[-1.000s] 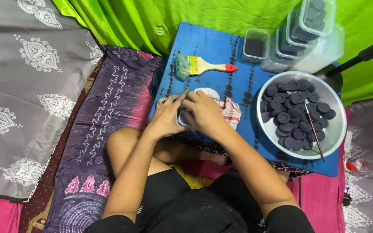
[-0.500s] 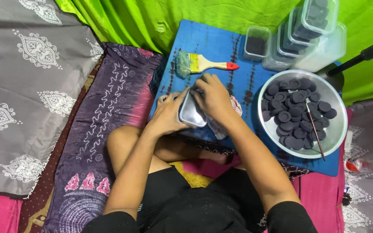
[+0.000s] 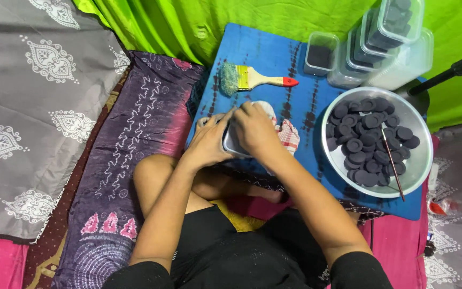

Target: Cleaning a workspace and plastic containers using a brush and cloth

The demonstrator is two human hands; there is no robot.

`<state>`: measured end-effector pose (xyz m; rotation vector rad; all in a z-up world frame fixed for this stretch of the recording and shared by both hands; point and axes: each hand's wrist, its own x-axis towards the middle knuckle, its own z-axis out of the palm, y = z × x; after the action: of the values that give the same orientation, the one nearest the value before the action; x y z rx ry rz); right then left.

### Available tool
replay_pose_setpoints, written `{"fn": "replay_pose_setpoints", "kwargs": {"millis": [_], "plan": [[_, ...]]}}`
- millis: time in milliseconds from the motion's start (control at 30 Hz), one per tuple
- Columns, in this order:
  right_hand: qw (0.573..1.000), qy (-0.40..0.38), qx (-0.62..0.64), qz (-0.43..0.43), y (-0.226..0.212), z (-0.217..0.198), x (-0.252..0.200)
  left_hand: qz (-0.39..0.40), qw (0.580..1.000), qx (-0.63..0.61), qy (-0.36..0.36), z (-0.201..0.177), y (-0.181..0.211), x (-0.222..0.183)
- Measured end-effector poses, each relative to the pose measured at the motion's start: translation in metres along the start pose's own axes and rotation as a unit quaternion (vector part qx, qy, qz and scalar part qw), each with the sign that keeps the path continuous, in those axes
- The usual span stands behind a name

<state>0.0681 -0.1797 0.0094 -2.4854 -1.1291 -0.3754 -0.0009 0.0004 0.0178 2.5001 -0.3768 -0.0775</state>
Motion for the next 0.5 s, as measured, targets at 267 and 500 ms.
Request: {"fn": "replay_pose_setpoints", "kwargs": {"millis": [267, 500], "plan": [[0.983, -0.085, 0.144, -0.069, -0.027, -0.042, -0.014, 0.028, 0.999, -0.026, 0.013, 0.004, -0.003, 0.003], [0.982, -0.081, 0.145, -0.087, -0.031, -0.040, -0.013, 0.022, 0.999, -0.036, 0.013, 0.007, -0.007, -0.001]]}}
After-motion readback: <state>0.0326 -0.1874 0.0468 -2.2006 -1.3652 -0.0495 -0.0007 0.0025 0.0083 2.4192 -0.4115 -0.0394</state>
